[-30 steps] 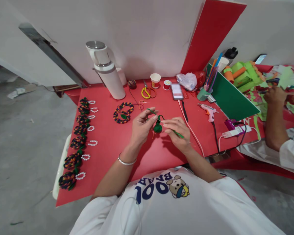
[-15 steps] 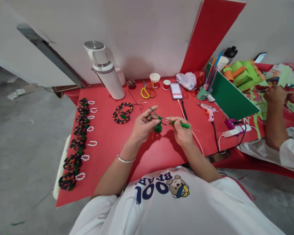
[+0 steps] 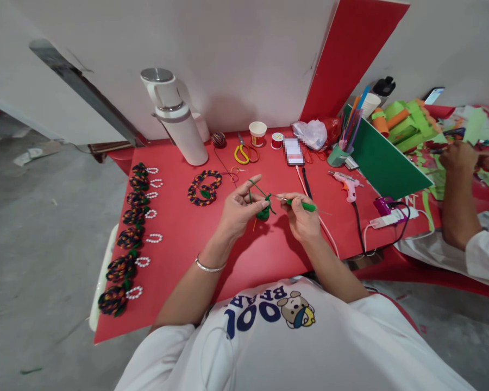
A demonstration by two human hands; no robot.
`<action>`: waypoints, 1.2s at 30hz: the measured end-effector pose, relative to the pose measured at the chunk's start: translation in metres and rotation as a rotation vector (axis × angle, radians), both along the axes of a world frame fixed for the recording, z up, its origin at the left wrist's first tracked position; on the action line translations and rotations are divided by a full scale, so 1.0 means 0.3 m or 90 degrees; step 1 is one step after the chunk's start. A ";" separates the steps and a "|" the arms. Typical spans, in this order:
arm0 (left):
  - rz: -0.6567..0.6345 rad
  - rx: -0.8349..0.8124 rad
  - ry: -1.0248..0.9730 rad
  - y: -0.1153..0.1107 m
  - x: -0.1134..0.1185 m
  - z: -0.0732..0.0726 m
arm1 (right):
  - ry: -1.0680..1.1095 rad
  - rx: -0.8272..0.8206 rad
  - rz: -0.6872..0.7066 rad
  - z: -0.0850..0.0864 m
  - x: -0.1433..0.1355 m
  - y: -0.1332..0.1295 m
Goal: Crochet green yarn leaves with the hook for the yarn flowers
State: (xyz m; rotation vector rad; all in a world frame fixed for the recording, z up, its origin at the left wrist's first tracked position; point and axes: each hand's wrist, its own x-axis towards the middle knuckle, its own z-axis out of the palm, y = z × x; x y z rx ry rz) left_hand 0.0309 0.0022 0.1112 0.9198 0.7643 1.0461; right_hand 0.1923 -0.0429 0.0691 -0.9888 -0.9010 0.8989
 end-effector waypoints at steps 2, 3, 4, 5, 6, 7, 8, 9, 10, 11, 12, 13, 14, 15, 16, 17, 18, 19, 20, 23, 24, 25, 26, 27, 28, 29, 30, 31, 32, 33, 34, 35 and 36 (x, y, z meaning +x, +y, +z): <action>0.003 -0.009 -0.006 -0.001 0.000 0.003 | 0.000 0.003 0.008 0.002 0.000 0.001; 0.002 -0.014 -0.009 -0.002 0.000 0.004 | -0.007 0.003 0.015 0.002 0.001 0.001; 0.000 -0.018 -0.011 -0.003 0.000 0.004 | -0.018 0.004 0.024 0.002 0.002 0.001; -0.004 -0.022 -0.012 -0.004 -0.001 0.004 | -0.033 0.005 0.033 0.001 0.004 0.000; -0.009 -0.024 -0.015 -0.004 -0.002 0.003 | -0.050 0.009 0.041 0.000 0.006 -0.001; -0.015 -0.028 -0.020 -0.004 -0.003 0.002 | -0.067 0.014 0.045 0.000 0.009 -0.002; -0.021 -0.032 -0.025 -0.004 -0.005 0.000 | -0.084 0.022 0.045 -0.001 0.012 -0.004; -0.026 -0.037 -0.031 -0.003 -0.006 -0.002 | -0.101 0.033 0.040 -0.001 0.015 -0.006; -0.030 -0.040 -0.035 -0.001 -0.007 -0.005 | -0.118 0.043 0.033 -0.001 0.018 -0.008; -0.031 -0.040 -0.037 0.001 -0.008 -0.009 | -0.133 0.052 0.028 0.000 0.020 -0.009; -0.027 -0.034 -0.037 0.004 -0.008 -0.014 | -0.147 0.060 0.025 0.000 0.022 -0.010; -0.019 -0.022 -0.035 0.006 -0.007 -0.018 | -0.157 0.066 0.026 0.001 0.024 -0.011; -0.006 -0.004 -0.030 0.008 -0.007 -0.022 | -0.165 0.071 0.028 0.002 0.025 -0.011; 0.009 0.019 -0.020 0.009 -0.006 -0.026 | -0.170 0.075 0.028 0.002 0.025 -0.011; 0.027 0.045 -0.006 0.010 -0.006 -0.029 | -0.172 0.078 0.028 0.003 0.024 -0.011; 0.048 0.076 0.012 0.010 -0.007 -0.031 | -0.172 0.082 0.026 0.004 0.023 -0.011; 0.071 0.110 0.035 0.008 -0.007 -0.031 | -0.172 0.085 0.025 0.005 0.022 -0.011; 0.096 0.146 0.059 0.006 -0.008 -0.031 | -0.171 0.088 0.023 0.008 0.020 -0.011; 0.123 0.181 0.083 0.003 -0.008 -0.031 | -0.173 0.091 0.022 0.011 0.017 -0.012; 0.192 0.253 0.135 -0.010 -0.003 -0.029 | -0.184 0.107 0.020 0.021 0.010 -0.015; 0.204 0.263 0.144 -0.014 0.001 -0.029 | -0.189 0.115 0.019 0.025 0.008 -0.016; 0.211 0.268 0.150 -0.018 0.004 -0.028 | -0.195 0.123 0.019 0.028 0.005 -0.017; 0.215 0.271 0.154 -0.022 0.008 -0.028 | -0.201 0.129 0.016 0.030 0.002 -0.018; 0.217 0.273 0.157 -0.025 0.011 -0.027 | -0.208 0.132 0.013 0.033 -0.001 -0.019; 0.220 0.273 0.159 -0.028 0.014 -0.025 | -0.216 0.132 0.007 0.035 -0.004 -0.020; 0.225 0.271 0.158 -0.030 0.016 -0.022 | -0.227 0.132 -0.002 0.038 -0.008 -0.022; 0.232 0.265 0.154 -0.031 0.019 -0.019 | -0.241 0.135 -0.014 0.041 -0.011 -0.024; 0.237 0.256 0.148 -0.031 0.020 -0.016 | -0.260 0.143 -0.028 0.046 -0.014 -0.026; 0.240 0.245 0.142 -0.031 0.021 -0.013 | -0.286 0.158 -0.041 0.051 -0.017 -0.029; 0.241 0.232 0.133 -0.029 0.022 -0.011 | -0.320 0.179 -0.053 0.057 -0.019 -0.033; 0.240 0.219 0.122 -0.027 0.021 -0.010 | -0.362 0.202 -0.062 0.064 -0.021 -0.037; 0.234 0.206 0.110 -0.024 0.020 -0.010 | -0.408 0.224 -0.069 0.070 -0.021 -0.042; 0.225 0.193 0.096 -0.021 0.018 -0.012 | -0.456 0.242 -0.075 0.075 -0.019 -0.045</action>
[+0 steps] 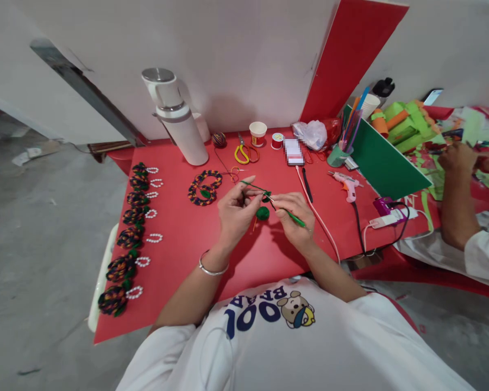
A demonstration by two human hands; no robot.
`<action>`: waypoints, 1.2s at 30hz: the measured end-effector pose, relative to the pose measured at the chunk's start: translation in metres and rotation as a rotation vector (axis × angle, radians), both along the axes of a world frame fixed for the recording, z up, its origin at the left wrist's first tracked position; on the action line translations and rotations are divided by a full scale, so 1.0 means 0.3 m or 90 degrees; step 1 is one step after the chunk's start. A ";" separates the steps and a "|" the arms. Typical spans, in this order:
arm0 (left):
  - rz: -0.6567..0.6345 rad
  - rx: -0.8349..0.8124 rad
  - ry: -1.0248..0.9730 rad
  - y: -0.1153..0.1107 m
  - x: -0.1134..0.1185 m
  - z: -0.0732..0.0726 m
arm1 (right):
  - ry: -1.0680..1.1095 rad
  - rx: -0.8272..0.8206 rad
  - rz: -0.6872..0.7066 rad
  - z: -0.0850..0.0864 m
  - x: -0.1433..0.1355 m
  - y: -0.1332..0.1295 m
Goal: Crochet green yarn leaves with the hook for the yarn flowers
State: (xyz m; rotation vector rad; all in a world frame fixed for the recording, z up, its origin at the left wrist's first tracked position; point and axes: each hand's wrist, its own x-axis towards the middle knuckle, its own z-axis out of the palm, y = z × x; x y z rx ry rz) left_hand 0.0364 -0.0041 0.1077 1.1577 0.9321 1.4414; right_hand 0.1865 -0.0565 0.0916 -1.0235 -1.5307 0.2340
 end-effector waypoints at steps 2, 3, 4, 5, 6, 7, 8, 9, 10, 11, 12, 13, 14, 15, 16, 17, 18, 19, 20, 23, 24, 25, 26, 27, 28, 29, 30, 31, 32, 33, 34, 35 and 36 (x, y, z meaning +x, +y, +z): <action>-0.031 -0.025 -0.032 0.006 -0.005 -0.004 | -0.080 0.027 -0.014 0.005 0.005 -0.004; -0.050 -0.037 -0.048 0.008 -0.008 -0.007 | -0.109 0.042 -0.014 0.005 0.009 -0.004; -0.067 -0.048 -0.062 0.010 -0.010 -0.009 | -0.131 0.057 -0.009 0.003 0.012 -0.003; -0.079 -0.057 -0.073 0.011 -0.013 -0.010 | -0.147 0.072 -0.001 -0.001 0.015 -0.001; -0.086 -0.064 -0.081 0.012 -0.014 -0.011 | -0.160 0.083 0.008 -0.004 0.018 0.002; -0.089 -0.071 -0.087 0.012 -0.015 -0.011 | -0.167 0.091 0.013 -0.007 0.019 0.004; -0.090 -0.077 -0.091 0.012 -0.016 -0.011 | -0.167 0.094 0.015 -0.010 0.018 0.006; -0.091 -0.083 -0.095 0.013 -0.016 -0.010 | -0.160 0.091 0.015 -0.011 0.017 0.007; -0.093 -0.089 -0.101 0.013 -0.015 -0.008 | -0.149 0.084 0.017 -0.011 0.015 0.006; -0.096 -0.095 -0.106 0.013 -0.014 -0.007 | -0.133 0.075 0.021 -0.010 0.012 0.005; -0.099 -0.100 -0.110 0.013 -0.013 -0.006 | -0.113 0.065 0.027 -0.009 0.009 0.003; -0.102 -0.103 -0.112 0.013 -0.011 -0.005 | -0.091 0.055 0.032 -0.007 0.006 0.001; -0.103 -0.105 -0.112 0.012 -0.010 -0.005 | -0.072 0.045 0.036 -0.006 0.004 -0.002; -0.102 -0.105 -0.111 0.012 -0.008 -0.004 | -0.060 0.038 0.038 -0.005 0.003 -0.004; -0.100 -0.103 -0.111 0.011 -0.007 -0.004 | -0.056 0.034 0.036 -0.005 0.002 -0.005; -0.096 -0.101 -0.110 0.010 -0.005 -0.003 | -0.061 0.035 0.029 -0.005 0.002 -0.006; -0.090 -0.097 -0.110 0.010 -0.005 -0.003 | -0.078 0.039 0.018 -0.006 0.003 -0.006; -0.085 -0.094 -0.108 0.009 -0.004 -0.002 | -0.103 0.047 0.008 -0.008 0.005 -0.005; -0.081 -0.091 -0.105 0.008 -0.004 0.000 | -0.131 0.056 -0.001 -0.010 0.008 -0.002; -0.078 -0.088 -0.088 0.006 -0.006 0.004 | -0.201 0.083 0.006 -0.020 0.016 0.010; -0.078 -0.089 -0.082 0.005 -0.006 0.006 | -0.213 0.090 0.014 -0.023 0.018 0.013; -0.076 -0.090 -0.077 0.005 -0.007 0.007 | -0.219 0.097 0.017 -0.027 0.019 0.015; -0.073 -0.091 -0.073 0.005 -0.007 0.007 | -0.221 0.098 0.016 -0.029 0.020 0.016; -0.069 -0.090 -0.069 0.005 -0.006 0.007 | -0.221 0.093 0.013 -0.030 0.020 0.016; -0.066 -0.087 -0.067 0.004 -0.006 0.007 | -0.218 0.086 0.008 -0.029 0.020 0.014; -0.063 -0.085 -0.065 0.004 -0.005 0.007 | -0.212 0.075 0.003 -0.027 0.019 0.012; -0.061 -0.081 -0.064 0.004 -0.005 0.006 | -0.203 0.063 0.000 -0.024 0.018 0.009; -0.060 -0.078 -0.065 0.004 -0.004 0.006 | -0.188 0.053 -0.001 -0.020 0.018 0.006; -0.061 -0.075 -0.066 0.003 -0.003 0.005 | -0.168 0.045 0.000 -0.016 0.017 0.003; -0.063 -0.071 -0.066 0.003 -0.002 0.003 | -0.147 0.038 0.004 -0.011 0.017 0.001; -0.067 -0.067 -0.066 0.003 -0.002 0.002 | -0.126 0.031 0.011 -0.007 0.018 0.000; -0.071 -0.062 -0.065 0.004 -0.001 0.000 | -0.107 0.025 0.020 -0.004 0.018 -0.001; -0.074 -0.057 -0.063 0.004 -0.001 -0.002 | -0.092 0.020 0.030 -0.003 0.019 -0.001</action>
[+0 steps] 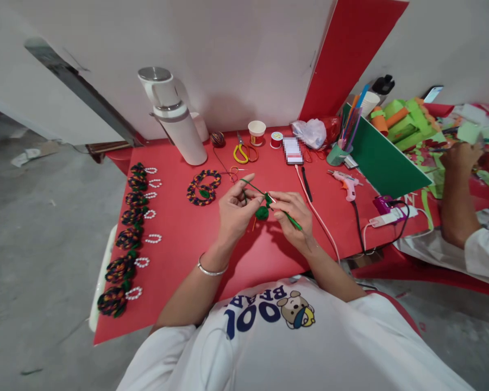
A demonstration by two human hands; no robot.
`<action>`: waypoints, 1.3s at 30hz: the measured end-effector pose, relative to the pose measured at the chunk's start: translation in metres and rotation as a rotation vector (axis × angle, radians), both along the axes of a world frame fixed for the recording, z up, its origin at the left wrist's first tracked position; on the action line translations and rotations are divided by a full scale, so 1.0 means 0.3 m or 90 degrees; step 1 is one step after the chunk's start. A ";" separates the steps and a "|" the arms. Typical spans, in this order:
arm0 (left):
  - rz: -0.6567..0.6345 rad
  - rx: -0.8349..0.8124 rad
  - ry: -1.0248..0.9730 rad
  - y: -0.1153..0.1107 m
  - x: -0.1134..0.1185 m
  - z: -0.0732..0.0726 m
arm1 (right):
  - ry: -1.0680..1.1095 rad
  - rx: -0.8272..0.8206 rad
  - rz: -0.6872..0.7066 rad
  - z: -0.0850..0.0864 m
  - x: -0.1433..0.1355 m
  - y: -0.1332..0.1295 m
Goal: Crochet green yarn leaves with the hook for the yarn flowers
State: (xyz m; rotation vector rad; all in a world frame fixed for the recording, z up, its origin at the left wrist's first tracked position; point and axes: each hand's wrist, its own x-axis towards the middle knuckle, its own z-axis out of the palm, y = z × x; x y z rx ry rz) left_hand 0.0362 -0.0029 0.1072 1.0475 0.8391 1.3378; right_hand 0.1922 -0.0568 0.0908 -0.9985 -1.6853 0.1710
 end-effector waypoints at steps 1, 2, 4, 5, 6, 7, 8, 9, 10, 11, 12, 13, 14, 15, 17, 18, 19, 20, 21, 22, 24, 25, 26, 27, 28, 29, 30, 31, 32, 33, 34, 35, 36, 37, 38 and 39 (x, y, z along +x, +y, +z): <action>-0.002 0.005 0.004 0.000 0.000 -0.002 | 0.012 -0.005 0.008 0.001 0.001 0.000; -0.003 0.009 0.009 0.001 0.000 -0.004 | 0.022 -0.010 0.014 0.001 0.001 0.000; -0.004 0.013 0.028 0.002 -0.002 -0.007 | 0.044 -0.015 0.019 -0.001 0.001 -0.002; -0.005 0.014 0.040 0.003 -0.003 -0.007 | 0.056 -0.022 0.022 -0.003 0.000 -0.003; -0.007 0.013 0.048 0.003 -0.004 -0.007 | 0.070 -0.030 0.025 -0.004 -0.001 -0.003; -0.013 0.011 0.048 0.004 -0.005 -0.007 | 0.087 -0.040 0.030 -0.006 -0.001 -0.004; -0.023 0.005 0.040 0.005 -0.006 -0.006 | 0.106 -0.053 0.038 -0.008 -0.002 -0.004; -0.037 -0.005 0.024 0.005 -0.006 -0.005 | 0.127 -0.069 0.044 -0.012 -0.003 -0.004; -0.054 -0.018 0.004 0.006 -0.006 -0.004 | 0.152 -0.085 0.049 -0.016 -0.003 -0.002; -0.071 -0.034 -0.017 0.006 -0.006 -0.002 | 0.181 -0.101 0.054 -0.021 -0.003 0.000; -0.083 -0.050 -0.034 0.006 -0.005 -0.001 | 0.212 -0.116 0.060 -0.027 -0.002 0.004; -0.089 -0.064 -0.045 0.006 -0.004 0.001 | 0.243 -0.131 0.068 -0.035 -0.001 0.008; -0.092 -0.076 -0.053 0.006 -0.004 0.003 | 0.274 -0.145 0.079 -0.044 0.000 0.012; -0.094 -0.085 -0.058 0.006 -0.004 0.006 | 0.303 -0.157 0.089 -0.054 0.002 0.016; -0.103 -0.099 -0.062 0.005 -0.005 0.012 | 0.345 -0.182 0.102 -0.073 0.005 0.024; -0.112 -0.107 -0.063 0.005 -0.006 0.015 | 0.358 -0.194 0.103 -0.081 0.006 0.027; -0.121 -0.115 -0.064 0.004 -0.007 0.018 | 0.366 -0.205 0.102 -0.088 0.007 0.029; -0.129 -0.122 -0.065 0.003 -0.009 0.020 | 0.368 -0.212 0.099 -0.093 0.008 0.030; -0.136 -0.128 -0.066 0.002 -0.010 0.022 | 0.366 -0.218 0.097 -0.096 0.008 0.032; -0.141 -0.133 -0.066 0.001 -0.010 0.023 | 0.362 -0.221 0.096 -0.099 0.008 0.033; -0.149 -0.130 -0.058 -0.001 -0.010 0.022 | 0.362 -0.221 0.102 -0.102 0.006 0.035; -0.151 -0.125 -0.051 -0.001 -0.009 0.021 | 0.368 -0.219 0.108 -0.103 0.004 0.037; -0.151 -0.118 -0.045 -0.002 -0.008 0.019 | 0.377 -0.218 0.114 -0.105 0.003 0.039; -0.150 -0.111 -0.041 -0.003 -0.007 0.017 | 0.385 -0.218 0.117 -0.108 0.001 0.041; -0.147 -0.105 -0.039 -0.003 -0.006 0.014 | 0.391 -0.218 0.115 -0.110 0.000 0.043; -0.144 -0.102 -0.038 -0.003 -0.005 0.012 | 0.394 -0.219 0.108 -0.113 -0.002 0.044; -0.141 -0.101 -0.038 -0.003 -0.005 0.010 | 0.395 -0.221 0.100 -0.115 -0.003 0.046; -0.141 -0.101 -0.036 -0.003 -0.004 0.010 | 0.396 -0.223 0.093 -0.116 -0.005 0.047; -0.143 -0.102 -0.034 -0.004 -0.005 0.010 | 0.397 -0.225 0.089 -0.117 -0.006 0.048; -0.148 -0.106 -0.033 -0.005 -0.005 0.011 | 0.399 -0.224 0.085 -0.116 -0.007 0.048; -0.154 -0.111 -0.031 -0.006 -0.006 0.013 | 0.400 -0.218 0.082 -0.114 -0.007 0.048; -0.162 -0.118 -0.030 -0.007 -0.007 0.016 | 0.401 -0.207 0.077 -0.111 -0.007 0.048; -0.169 -0.126 -0.031 -0.008 -0.007 0.019 | 0.401 -0.193 0.072 -0.108 -0.007 0.048; -0.175 -0.132 -0.034 -0.008 -0.008 0.022 | 0.401 -0.180 0.068 -0.104 -0.006 0.048; -0.179 -0.137 -0.037 -0.009 -0.008 0.024 | 0.400 -0.173 0.064 -0.101 -0.004 0.049; -0.180 -0.140 -0.041 -0.009 -0.008 0.026 | 0.397 -0.175 0.062 -0.098 -0.002 0.050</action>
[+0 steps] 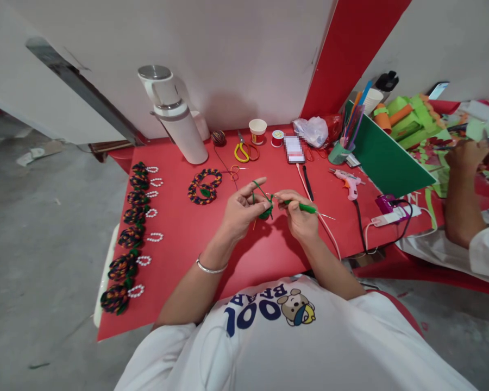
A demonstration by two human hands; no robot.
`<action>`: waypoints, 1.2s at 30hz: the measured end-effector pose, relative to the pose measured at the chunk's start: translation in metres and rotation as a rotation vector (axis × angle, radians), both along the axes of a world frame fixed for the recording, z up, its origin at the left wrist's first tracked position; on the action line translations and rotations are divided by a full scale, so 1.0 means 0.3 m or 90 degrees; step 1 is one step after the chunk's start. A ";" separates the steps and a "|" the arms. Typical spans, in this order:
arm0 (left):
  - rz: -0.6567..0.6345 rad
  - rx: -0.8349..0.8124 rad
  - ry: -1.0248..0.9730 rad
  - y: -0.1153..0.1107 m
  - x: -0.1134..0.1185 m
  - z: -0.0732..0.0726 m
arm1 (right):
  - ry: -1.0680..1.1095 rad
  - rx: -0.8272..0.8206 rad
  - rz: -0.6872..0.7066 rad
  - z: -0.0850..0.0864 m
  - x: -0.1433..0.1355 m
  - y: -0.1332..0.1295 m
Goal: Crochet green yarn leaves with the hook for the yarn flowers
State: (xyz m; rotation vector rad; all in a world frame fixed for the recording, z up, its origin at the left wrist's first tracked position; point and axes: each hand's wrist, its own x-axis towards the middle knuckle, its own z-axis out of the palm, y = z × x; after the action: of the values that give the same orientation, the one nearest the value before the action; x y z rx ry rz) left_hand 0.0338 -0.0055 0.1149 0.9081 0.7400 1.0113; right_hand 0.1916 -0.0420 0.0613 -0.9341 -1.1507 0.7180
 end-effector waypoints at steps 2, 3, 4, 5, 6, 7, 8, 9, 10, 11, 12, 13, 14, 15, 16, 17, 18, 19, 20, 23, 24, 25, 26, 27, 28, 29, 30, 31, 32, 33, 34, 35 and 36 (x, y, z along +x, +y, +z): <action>0.009 0.002 -0.007 0.001 0.001 -0.002 | -0.009 -0.025 0.013 0.003 0.004 0.003; 0.015 0.005 -0.010 0.002 0.002 -0.004 | -0.013 -0.040 0.022 0.002 0.006 0.005; 0.022 0.008 -0.012 0.003 0.003 -0.008 | -0.012 -0.053 0.029 0.001 0.008 0.006; 0.027 0.012 -0.013 0.004 0.003 -0.012 | -0.006 -0.061 0.035 -0.001 0.009 0.008; 0.032 0.016 -0.015 0.005 0.004 -0.017 | 0.004 -0.067 0.039 -0.004 0.009 0.009; 0.035 0.017 -0.017 0.006 0.004 -0.021 | 0.015 -0.069 0.040 -0.007 0.008 0.009; 0.037 0.017 -0.020 0.007 0.003 -0.025 | 0.028 -0.068 0.039 -0.010 0.007 0.009; 0.040 0.016 -0.022 0.008 0.003 -0.029 | 0.040 -0.066 0.039 -0.012 0.005 0.009; 0.044 0.015 -0.024 0.008 0.002 -0.032 | 0.049 -0.065 0.039 -0.015 0.002 0.009; 0.048 0.016 -0.024 0.008 0.001 -0.035 | 0.052 -0.065 0.040 -0.017 -0.001 0.008; 0.053 0.019 -0.023 0.007 0.001 -0.036 | 0.049 -0.066 0.040 -0.018 -0.003 0.007; 0.059 0.025 -0.022 0.007 0.001 -0.038 | 0.040 -0.068 0.040 -0.019 -0.006 0.006; 0.066 0.032 -0.021 0.006 0.001 -0.038 | 0.028 -0.069 0.038 -0.019 -0.008 0.005; 0.073 0.038 -0.021 0.006 0.001 -0.038 | 0.015 -0.068 0.035 -0.019 -0.010 0.005; 0.080 0.042 -0.022 0.006 0.001 -0.037 | 0.005 -0.064 0.032 -0.019 -0.012 0.004; 0.087 0.045 -0.023 0.005 0.002 -0.036 | -0.002 -0.060 0.028 -0.018 -0.013 0.003; 0.094 0.045 -0.023 0.005 0.002 -0.034 | -0.007 -0.056 0.024 -0.018 -0.013 0.003; 0.099 0.045 -0.023 0.005 0.002 -0.032 | -0.012 -0.054 0.022 -0.018 -0.013 0.003; 0.102 0.045 -0.021 0.005 0.002 -0.030 | -0.018 -0.053 0.022 -0.018 -0.012 0.003; 0.105 0.040 -0.010 0.005 0.002 -0.025 | -0.039 -0.054 0.027 -0.022 -0.009 0.003; 0.107 0.033 -0.008 0.005 0.003 -0.023 | -0.044 -0.052 0.025 -0.024 -0.009 0.004; 0.109 0.023 -0.009 0.005 0.004 -0.022 | -0.047 -0.048 0.020 -0.025 -0.009 0.004; 0.111 0.012 -0.012 0.004 0.005 -0.020 | -0.048 -0.040 0.013 -0.026 -0.011 0.003; 0.111 0.001 -0.016 0.004 0.007 -0.018 | -0.048 -0.026 0.005 -0.026 -0.013 0.002; 0.111 -0.009 -0.021 0.004 0.008 -0.016 | -0.049 -0.010 -0.001 -0.023 -0.015 -0.001; 0.108 -0.019 -0.025 0.004 0.008 -0.014 | -0.053 0.004 -0.004 -0.018 -0.019 -0.004; 0.103 -0.031 -0.030 0.005 0.007 -0.013 | -0.062 0.013 -0.004 -0.011 -0.022 -0.009; 0.097 -0.043 -0.036 0.007 0.003 -0.012 | -0.077 0.018 0.001 -0.002 -0.025 -0.015; 0.089 -0.054 -0.042 0.010 -0.003 -0.011 | -0.098 0.017 0.005 0.009 -0.028 -0.022; 0.081 -0.062 -0.047 0.014 -0.012 -0.012 | -0.127 0.014 0.012 0.020 -0.029 -0.029; 0.073 -0.068 -0.051 0.019 -0.023 -0.014 | -0.163 0.012 0.024 0.029 -0.028 -0.034; 0.067 -0.069 -0.052 0.025 -0.037 -0.016 | -0.202 0.015 0.041 0.037 -0.025 -0.038; 0.066 -0.068 -0.049 0.031 -0.052 -0.020 | -0.243 0.021 0.064 0.041 -0.020 -0.037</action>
State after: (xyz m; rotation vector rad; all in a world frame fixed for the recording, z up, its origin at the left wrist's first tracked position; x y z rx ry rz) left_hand 0.0181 0.0039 0.1087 0.7409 0.7750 1.0811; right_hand 0.1856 -0.0530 0.0736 -1.0173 -1.5492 0.6128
